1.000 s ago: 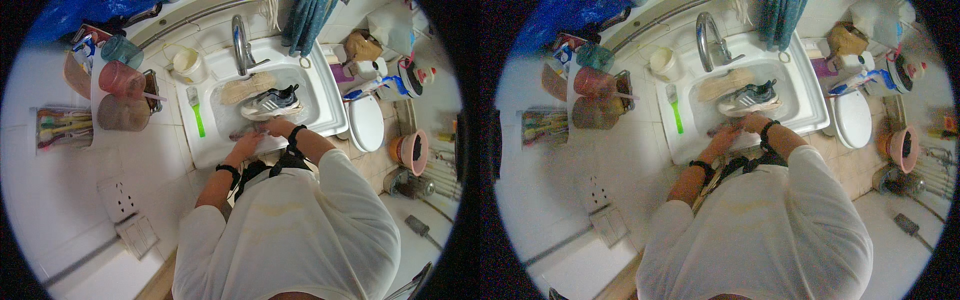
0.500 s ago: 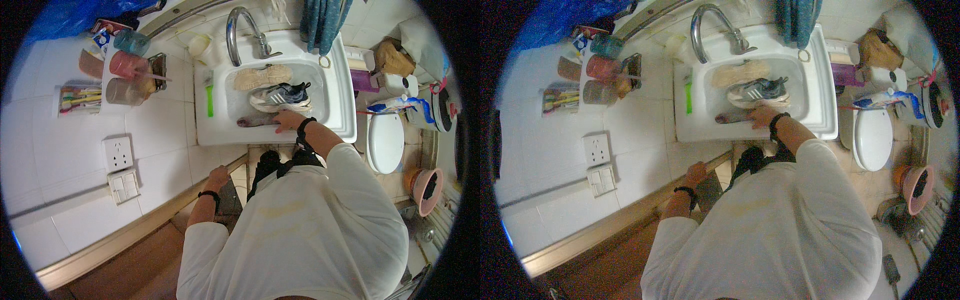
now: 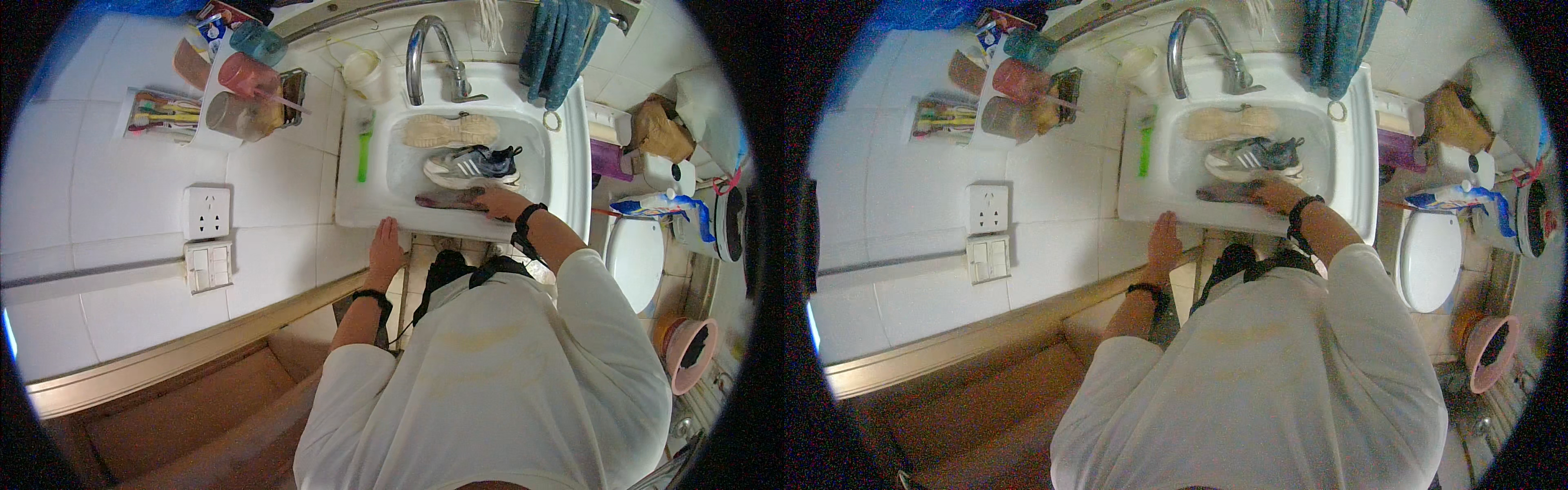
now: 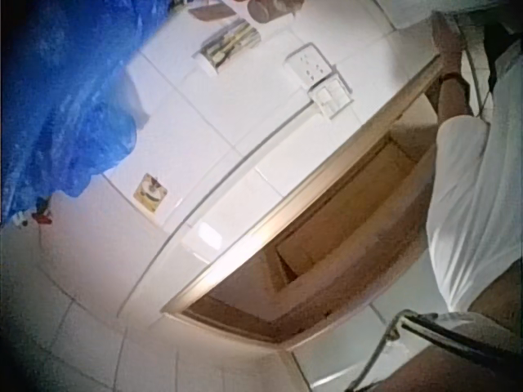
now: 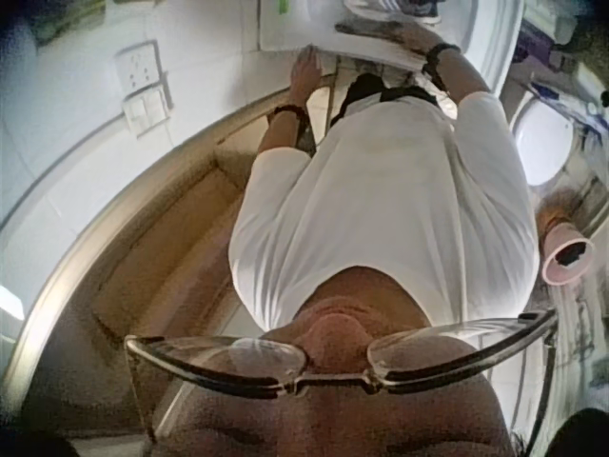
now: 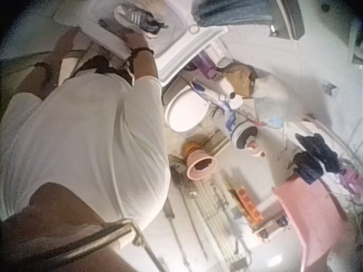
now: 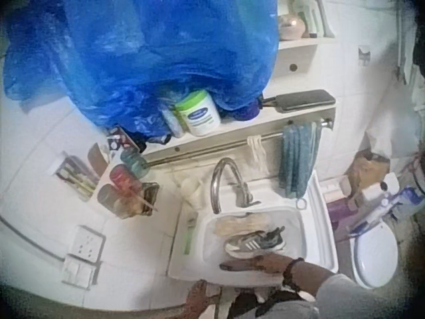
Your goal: Cleaning a pair of shoes in a sink using a brush and soap.
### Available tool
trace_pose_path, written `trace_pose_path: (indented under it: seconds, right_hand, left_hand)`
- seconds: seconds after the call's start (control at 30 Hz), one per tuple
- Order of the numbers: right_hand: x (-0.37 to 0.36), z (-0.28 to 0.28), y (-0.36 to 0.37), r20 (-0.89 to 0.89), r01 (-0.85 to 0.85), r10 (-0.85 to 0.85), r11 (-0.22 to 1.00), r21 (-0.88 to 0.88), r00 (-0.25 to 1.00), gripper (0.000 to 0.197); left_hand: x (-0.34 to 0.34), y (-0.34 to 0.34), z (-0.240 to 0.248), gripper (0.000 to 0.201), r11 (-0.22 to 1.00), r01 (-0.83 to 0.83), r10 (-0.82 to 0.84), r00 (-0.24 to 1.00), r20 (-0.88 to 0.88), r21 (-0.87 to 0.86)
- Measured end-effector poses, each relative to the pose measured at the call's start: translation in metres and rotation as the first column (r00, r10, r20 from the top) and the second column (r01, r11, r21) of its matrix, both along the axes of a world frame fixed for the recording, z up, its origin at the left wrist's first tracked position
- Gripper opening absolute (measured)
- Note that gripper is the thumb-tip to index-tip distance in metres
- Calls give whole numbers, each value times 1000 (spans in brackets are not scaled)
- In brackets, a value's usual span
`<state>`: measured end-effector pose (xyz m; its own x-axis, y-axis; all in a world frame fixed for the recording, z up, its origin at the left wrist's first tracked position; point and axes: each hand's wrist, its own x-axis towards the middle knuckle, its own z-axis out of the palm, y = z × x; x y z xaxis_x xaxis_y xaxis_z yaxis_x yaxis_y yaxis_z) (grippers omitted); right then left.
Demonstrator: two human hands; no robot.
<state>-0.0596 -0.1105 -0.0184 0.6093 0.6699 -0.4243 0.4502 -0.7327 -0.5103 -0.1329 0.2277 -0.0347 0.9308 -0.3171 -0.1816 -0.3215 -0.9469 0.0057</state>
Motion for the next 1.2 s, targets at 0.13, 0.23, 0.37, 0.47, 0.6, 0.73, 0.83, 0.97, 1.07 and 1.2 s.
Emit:
trace_pose_path:
  seconds: [0.13,0.23,0.37,0.47,0.6,0.73,0.83,0.97,1.07,1.2]
  right_hand:
    - [-1,-32,-10,-17,64,-63,998,20,998,56]
    - [7,-6,5,-89,26,-24,1000,15,996,54]
    - [-2,-50,-18,-102,129,-121,989,77,987,46]
    - [16,-46,3,-57,48,-45,998,49,997,46]
    - [12,-69,-5,5,-23,23,1000,-20,1000,51]
    - [6,-47,-3,16,-12,13,999,-45,1000,50]
    - [-1,-38,-5,19,75,-76,996,38,997,51]
    - [0,-33,-12,-40,3,-6,998,-68,999,45]
    - [19,-38,-21,-85,-62,59,998,-31,995,35]
    - [62,-8,-16,8,284,-291,938,200,957,23]
  left_hand:
    - [-53,43,-11,43,997,-61,71,922,-382,38]
    - [-90,105,-46,35,886,-459,369,787,-494,-69]
    - [-32,52,-13,29,893,-416,304,839,-451,-173]
    - [5,44,-15,25,234,-730,289,683,-670,-643]
    - [62,-22,33,28,-121,-722,116,672,-732,-682]
    - [99,-46,47,32,-176,-672,-21,733,-680,-719]
    - [125,-61,55,36,-331,-705,-220,704,-676,-627]
    - [154,-83,69,41,-340,-790,-327,608,-723,-511]
    - [170,-102,86,40,-334,-812,-400,582,-707,-479]
    - [187,-111,91,35,-342,-803,-410,595,-692,-488]
